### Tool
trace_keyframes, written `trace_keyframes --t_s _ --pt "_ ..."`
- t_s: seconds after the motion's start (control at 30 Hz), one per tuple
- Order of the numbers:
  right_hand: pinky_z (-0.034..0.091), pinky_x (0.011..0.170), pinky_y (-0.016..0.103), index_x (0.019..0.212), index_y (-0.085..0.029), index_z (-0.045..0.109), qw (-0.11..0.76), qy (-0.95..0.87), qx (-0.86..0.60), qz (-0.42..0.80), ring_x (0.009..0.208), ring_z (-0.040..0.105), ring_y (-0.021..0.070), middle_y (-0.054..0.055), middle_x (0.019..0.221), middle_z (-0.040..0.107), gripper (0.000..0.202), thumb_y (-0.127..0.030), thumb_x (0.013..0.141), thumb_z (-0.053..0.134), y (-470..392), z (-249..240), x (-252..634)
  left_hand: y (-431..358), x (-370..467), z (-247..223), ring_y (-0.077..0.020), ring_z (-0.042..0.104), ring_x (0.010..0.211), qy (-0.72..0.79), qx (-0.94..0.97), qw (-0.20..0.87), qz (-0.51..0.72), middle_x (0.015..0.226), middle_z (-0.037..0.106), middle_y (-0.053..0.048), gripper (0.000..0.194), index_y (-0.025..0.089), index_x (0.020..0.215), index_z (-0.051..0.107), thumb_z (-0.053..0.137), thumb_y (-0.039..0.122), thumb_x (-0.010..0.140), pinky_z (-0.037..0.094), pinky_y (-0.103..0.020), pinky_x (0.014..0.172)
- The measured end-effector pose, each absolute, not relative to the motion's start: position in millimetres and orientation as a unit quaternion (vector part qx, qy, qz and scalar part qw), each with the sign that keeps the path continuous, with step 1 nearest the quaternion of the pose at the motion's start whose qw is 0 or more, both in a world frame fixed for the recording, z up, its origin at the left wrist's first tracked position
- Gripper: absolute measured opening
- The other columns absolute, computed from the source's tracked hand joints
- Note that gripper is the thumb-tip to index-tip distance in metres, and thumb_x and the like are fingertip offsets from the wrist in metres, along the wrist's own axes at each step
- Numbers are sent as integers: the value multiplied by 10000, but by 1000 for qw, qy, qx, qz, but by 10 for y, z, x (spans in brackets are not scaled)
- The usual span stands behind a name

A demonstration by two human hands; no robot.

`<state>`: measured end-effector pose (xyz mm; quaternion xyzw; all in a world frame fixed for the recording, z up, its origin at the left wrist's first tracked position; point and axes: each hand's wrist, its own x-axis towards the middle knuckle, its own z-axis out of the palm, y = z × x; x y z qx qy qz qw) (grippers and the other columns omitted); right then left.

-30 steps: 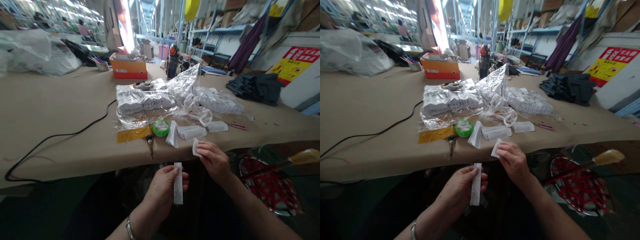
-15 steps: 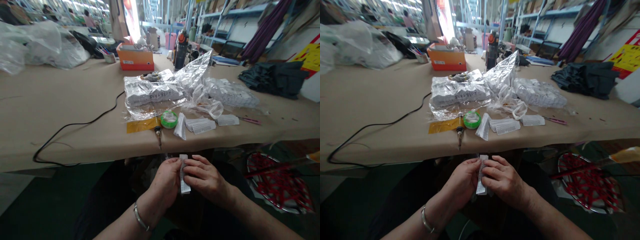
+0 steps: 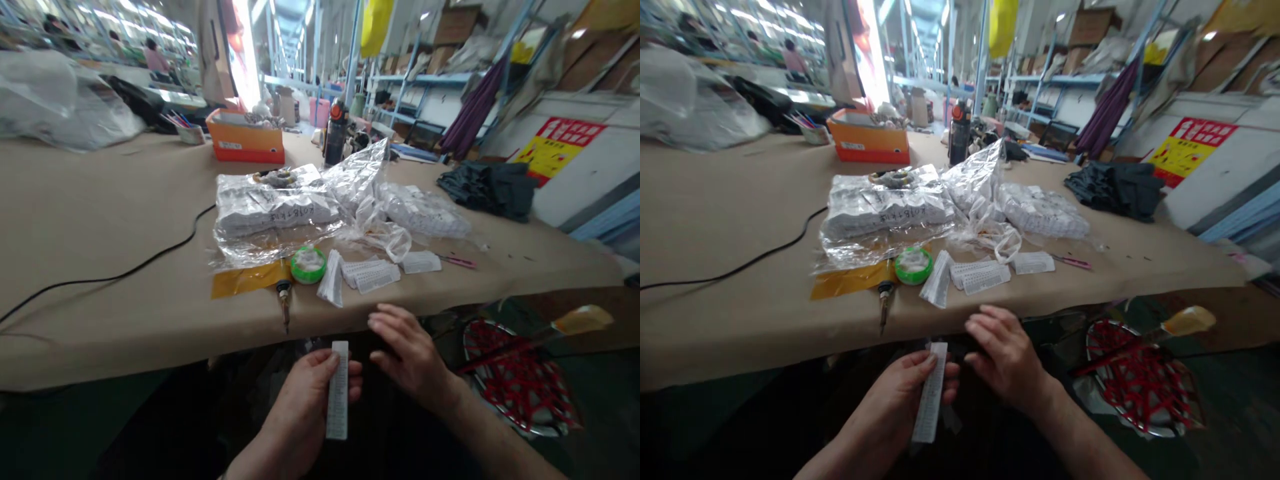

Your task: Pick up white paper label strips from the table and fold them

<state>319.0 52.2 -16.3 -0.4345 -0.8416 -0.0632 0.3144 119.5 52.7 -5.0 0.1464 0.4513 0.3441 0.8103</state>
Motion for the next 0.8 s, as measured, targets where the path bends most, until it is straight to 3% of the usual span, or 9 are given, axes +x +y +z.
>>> trace_keyframes --t_s 0.13,0.2,0.3,0.5,0.7,0.8 --pt "365 999 567 1352 -49 385 229 -727 -621 -181 1275 371 378 246 1315 469 733 -544 832 530 885 -146 3806 542 1188 -36 -160 663 595 491 163 791 326 756 708 -131 93 96 847 592 634 155 788 549 -287 617" --pt "373 975 581 1347 -79 412 167 -719 -648 -187 1263 381 393 230 1345 455 759 -609 813 506 978 -155 3991 540 1196 -34 -157 663 592 494 170 789 323 759 707 -131 94 93 858 584 624 148 794 549 -280 612" --pt "402 955 548 1288 -107 493 134 -739 -636 -177 1204 457 366 200 1312 508 645 -568 837 504 967 -167 4078 529 1210 -38 -158 660 578 510 166 784 313 746 704 -127 100 92 880 572 609 141 802 548 -282 599" --pt "458 935 446 1085 -172 636 275 -764 -570 -130 1077 585 258 112 1123 655 246 -269 897 512 809 -210 4189 509 1190 -27 -162 668 602 507 168 782 321 764 703 -128 125 95 891 568 627 140 790 552 -282 612" --pt "530 838 363 921 -184 643 365 -726 -571 -116 900 661 200 77 946 691 151 -221 900 498 714 -123 4031 503 1196 -19 -160 656 564 508 156 782 326 742 699 -126 74 98 854 577 610 131 797 540 -280 581" --pt "513 893 365 946 -204 627 425 -729 -535 -55 976 644 200 76 1018 672 127 -166 873 530 514 -69 3525 482 1209 -13 -148 638 539 497 149 790 326 724 695 -117 47 97 833 590 571 137 817 526 -278 571"
